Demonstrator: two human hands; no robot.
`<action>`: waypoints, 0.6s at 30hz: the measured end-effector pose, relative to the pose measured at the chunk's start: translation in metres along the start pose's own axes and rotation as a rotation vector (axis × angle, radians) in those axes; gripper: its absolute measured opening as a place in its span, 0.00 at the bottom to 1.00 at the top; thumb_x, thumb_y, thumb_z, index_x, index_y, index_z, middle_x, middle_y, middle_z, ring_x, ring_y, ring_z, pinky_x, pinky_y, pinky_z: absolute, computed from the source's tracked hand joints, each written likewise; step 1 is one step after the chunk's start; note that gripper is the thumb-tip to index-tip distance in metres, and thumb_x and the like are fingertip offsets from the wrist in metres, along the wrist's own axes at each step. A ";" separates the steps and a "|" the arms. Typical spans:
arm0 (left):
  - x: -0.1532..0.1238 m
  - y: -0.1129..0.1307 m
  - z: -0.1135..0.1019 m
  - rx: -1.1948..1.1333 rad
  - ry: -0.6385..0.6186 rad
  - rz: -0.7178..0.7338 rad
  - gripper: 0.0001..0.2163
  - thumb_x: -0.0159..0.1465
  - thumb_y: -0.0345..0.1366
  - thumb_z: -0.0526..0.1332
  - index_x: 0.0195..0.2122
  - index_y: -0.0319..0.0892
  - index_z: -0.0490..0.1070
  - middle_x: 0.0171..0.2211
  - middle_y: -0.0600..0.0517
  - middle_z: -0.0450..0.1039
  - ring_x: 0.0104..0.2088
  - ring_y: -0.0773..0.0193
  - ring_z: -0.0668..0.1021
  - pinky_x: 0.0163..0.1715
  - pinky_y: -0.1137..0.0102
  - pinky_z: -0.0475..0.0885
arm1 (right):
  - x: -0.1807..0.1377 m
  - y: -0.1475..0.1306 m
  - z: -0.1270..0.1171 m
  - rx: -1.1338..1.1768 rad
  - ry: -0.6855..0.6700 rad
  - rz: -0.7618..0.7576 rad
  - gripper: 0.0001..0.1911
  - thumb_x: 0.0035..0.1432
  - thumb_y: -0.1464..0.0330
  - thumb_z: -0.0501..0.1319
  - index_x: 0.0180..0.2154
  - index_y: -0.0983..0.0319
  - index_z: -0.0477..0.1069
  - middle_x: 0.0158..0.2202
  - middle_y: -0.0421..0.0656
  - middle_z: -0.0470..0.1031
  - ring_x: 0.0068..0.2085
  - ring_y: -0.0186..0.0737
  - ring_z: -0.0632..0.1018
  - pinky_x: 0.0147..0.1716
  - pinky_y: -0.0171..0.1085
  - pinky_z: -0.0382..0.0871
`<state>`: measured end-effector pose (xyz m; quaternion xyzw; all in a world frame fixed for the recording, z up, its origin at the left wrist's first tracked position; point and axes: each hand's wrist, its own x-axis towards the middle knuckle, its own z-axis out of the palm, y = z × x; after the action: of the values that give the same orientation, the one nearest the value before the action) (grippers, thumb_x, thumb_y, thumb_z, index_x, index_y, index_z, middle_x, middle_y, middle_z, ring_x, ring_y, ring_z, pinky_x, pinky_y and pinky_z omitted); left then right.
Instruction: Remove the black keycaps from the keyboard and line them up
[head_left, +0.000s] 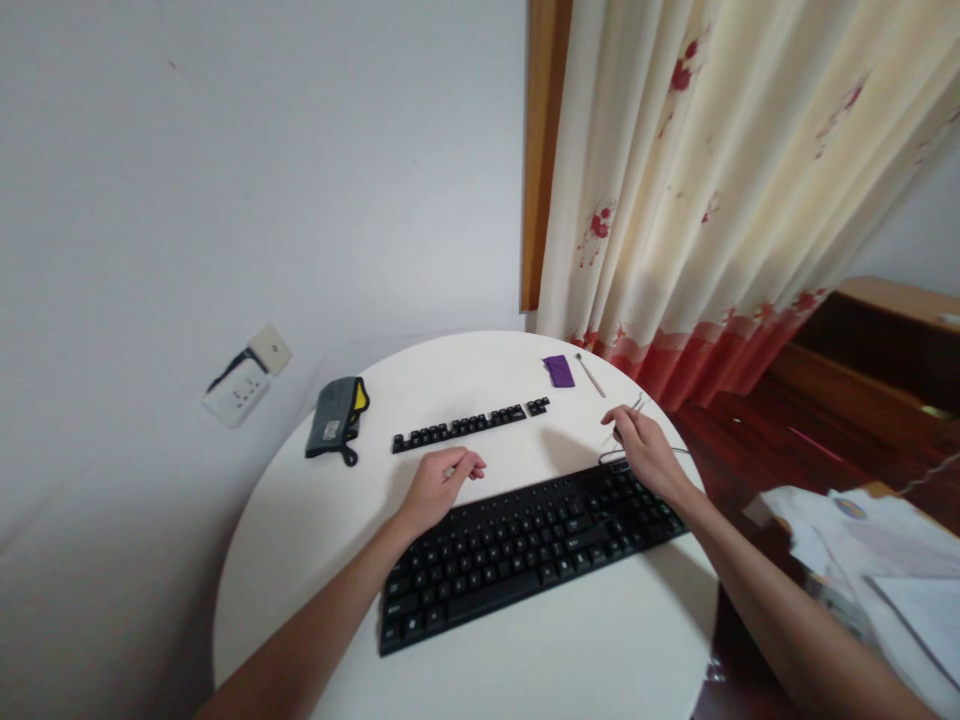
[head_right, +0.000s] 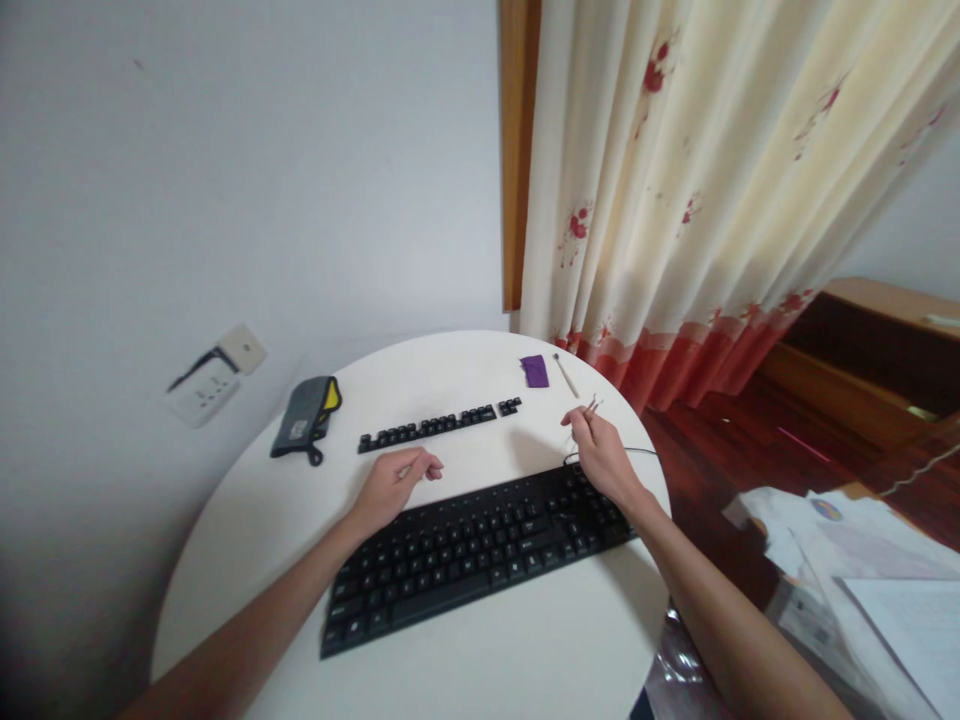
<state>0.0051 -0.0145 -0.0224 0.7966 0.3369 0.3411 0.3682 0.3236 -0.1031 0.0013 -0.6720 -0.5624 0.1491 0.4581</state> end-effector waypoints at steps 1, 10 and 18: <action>0.000 -0.001 0.000 0.010 0.000 0.001 0.17 0.68 0.43 0.53 0.31 0.38 0.75 0.28 0.50 0.77 0.31 0.64 0.78 0.35 0.70 0.71 | -0.009 0.000 -0.003 -0.013 -0.017 0.007 0.19 0.64 0.59 0.47 0.35 0.63 0.71 0.22 0.38 0.66 0.24 0.36 0.67 0.26 0.34 0.59; 0.001 -0.007 0.003 0.041 -0.003 0.002 0.17 0.68 0.43 0.53 0.32 0.39 0.75 0.28 0.50 0.77 0.31 0.63 0.78 0.36 0.70 0.72 | -0.036 0.022 -0.007 -0.058 -0.159 0.076 0.17 0.63 0.62 0.49 0.28 0.61 0.68 0.21 0.39 0.68 0.25 0.38 0.70 0.28 0.34 0.62; 0.002 -0.005 0.003 0.045 0.010 -0.010 0.16 0.68 0.42 0.53 0.32 0.39 0.76 0.28 0.50 0.78 0.31 0.63 0.78 0.35 0.70 0.72 | -0.049 0.011 0.005 -0.424 -0.209 -0.048 0.14 0.64 0.64 0.50 0.37 0.60 0.72 0.35 0.47 0.78 0.35 0.44 0.77 0.36 0.36 0.63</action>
<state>0.0069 -0.0117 -0.0267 0.8012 0.3502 0.3359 0.3502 0.3108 -0.1437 -0.0254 -0.7206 -0.6412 0.0854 0.2496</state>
